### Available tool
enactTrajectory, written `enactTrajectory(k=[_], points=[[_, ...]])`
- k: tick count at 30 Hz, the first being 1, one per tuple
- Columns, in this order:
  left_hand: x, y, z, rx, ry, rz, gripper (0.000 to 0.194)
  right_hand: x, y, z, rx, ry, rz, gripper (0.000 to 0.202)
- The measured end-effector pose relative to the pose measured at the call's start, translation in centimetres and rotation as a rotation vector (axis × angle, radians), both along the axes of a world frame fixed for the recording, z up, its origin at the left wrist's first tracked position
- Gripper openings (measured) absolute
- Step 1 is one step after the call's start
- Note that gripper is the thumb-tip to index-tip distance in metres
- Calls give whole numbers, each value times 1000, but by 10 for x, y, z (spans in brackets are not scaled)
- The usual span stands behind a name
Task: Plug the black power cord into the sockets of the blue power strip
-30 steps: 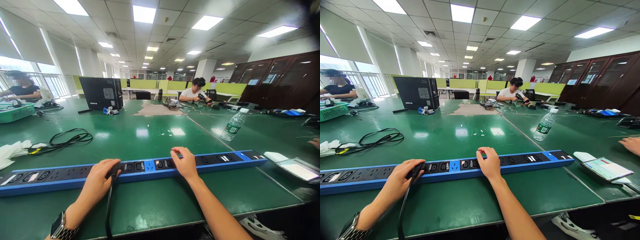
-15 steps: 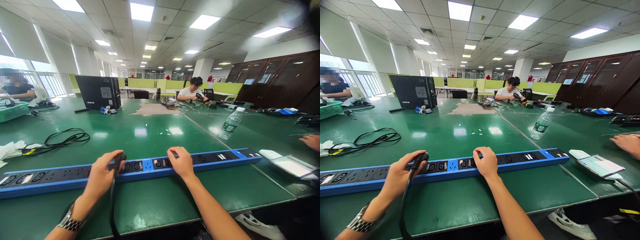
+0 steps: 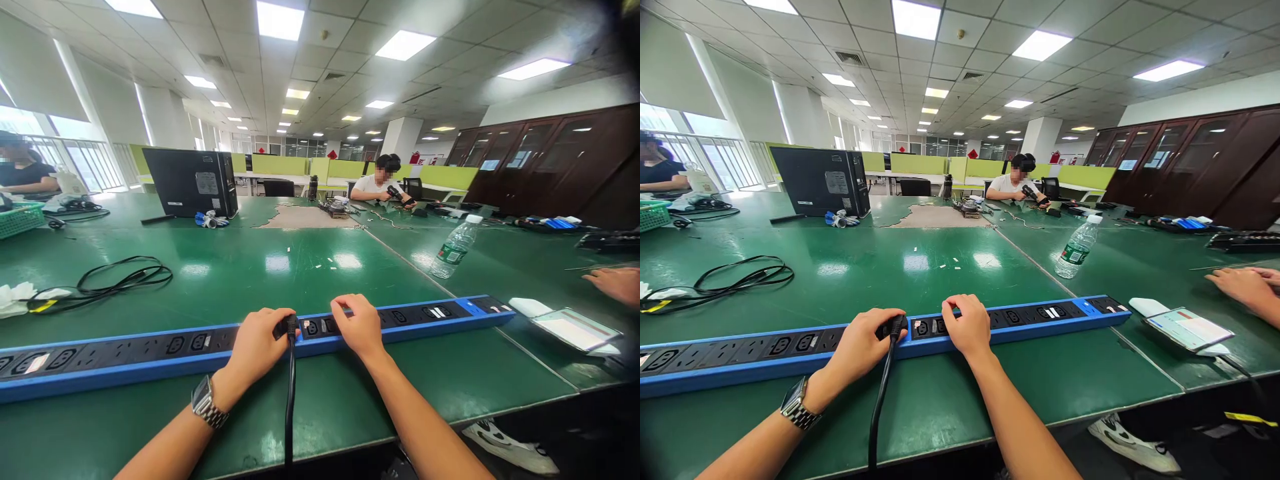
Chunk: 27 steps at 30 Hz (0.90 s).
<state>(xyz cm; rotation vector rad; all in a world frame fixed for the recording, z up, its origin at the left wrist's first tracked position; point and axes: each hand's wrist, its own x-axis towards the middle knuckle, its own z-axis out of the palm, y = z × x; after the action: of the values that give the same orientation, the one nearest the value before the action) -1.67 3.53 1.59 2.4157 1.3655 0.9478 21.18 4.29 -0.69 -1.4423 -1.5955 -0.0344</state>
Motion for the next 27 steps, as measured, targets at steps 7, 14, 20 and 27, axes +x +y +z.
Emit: enactTrajectory(k=[7,14,20,27], points=[[3,0,-6,98,1,-4,27,-4,-4,1,80,-26,48,22],[8,-3,-9,247,-140,113,31,-29,-19,8,225,-189,410,25],[17,-8,-8,397,-73,-25,30,-36,-20,5,274,-216,398,33],[12,-11,-12,402,-106,-97,35,-10,-15,1,228,231,37,23]])
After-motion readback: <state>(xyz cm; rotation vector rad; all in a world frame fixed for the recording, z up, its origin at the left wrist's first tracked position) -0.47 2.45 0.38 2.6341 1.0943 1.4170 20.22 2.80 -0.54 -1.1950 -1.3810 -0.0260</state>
